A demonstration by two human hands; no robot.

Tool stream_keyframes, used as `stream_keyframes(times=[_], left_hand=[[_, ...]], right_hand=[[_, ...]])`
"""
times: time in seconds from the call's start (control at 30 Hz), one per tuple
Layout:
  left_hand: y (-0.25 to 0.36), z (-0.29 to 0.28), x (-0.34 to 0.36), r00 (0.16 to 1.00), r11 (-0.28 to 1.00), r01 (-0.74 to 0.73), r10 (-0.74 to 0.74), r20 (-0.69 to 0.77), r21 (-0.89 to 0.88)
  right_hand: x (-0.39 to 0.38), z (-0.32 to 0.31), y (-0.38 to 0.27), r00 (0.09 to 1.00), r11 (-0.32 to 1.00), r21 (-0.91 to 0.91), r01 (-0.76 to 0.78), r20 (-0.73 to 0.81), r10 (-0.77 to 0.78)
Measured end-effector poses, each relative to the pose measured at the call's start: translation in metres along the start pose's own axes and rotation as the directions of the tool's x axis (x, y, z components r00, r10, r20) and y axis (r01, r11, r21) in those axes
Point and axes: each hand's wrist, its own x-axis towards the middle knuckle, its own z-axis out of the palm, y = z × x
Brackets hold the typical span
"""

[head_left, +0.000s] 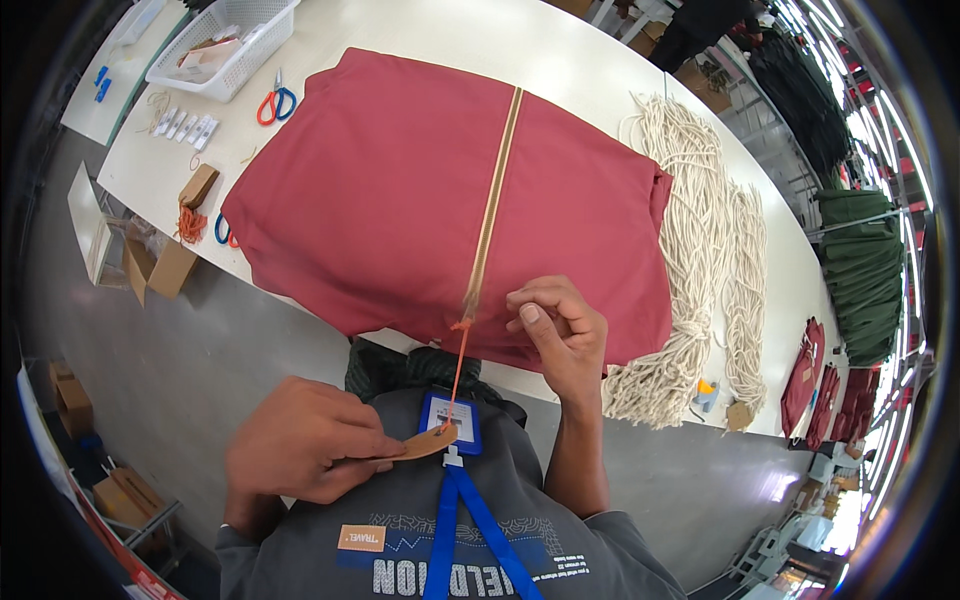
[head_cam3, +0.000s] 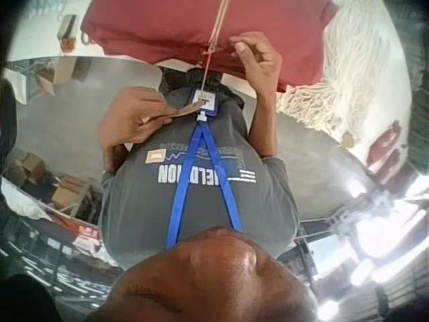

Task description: The person ties a white drawstring on a folded maroon garment, trims the excess with scissors, and attaches a cardboard tag to the drawstring. The person then folds the garment and places it on the table.

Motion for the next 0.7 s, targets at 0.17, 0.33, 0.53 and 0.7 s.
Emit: stream_keyframes(times=[0.17, 0.33, 0.53, 0.7], left_hand=[[0.003, -0.022, 0.018, 0.988, 0.984, -0.147, 0.150, 0.029, -0.104], [0.022, -0.069, 0.045, 0.976, 0.969, -0.218, 0.214, 0.046, 0.114], [-0.001, -0.119, 0.142, 0.702, 0.859, 0.054, 0.329, -0.631, 0.508], [-0.018, -0.059, 0.116, 0.815, 0.948, 0.081, 0.114, -0.568, 0.307]], right_hand=[[-0.001, -0.001, 0.001, 0.995, 0.966, -0.239, 0.098, 0.034, -0.093], [-0.004, 0.005, -0.005, 0.966, 0.812, -0.526, 0.255, 0.168, -0.194], [-0.009, 0.014, -0.013, 0.979, 0.535, -0.824, 0.189, 0.118, -0.165], [-0.015, 0.009, -0.016, 0.967, 0.542, -0.808, 0.231, 0.129, -0.221]])
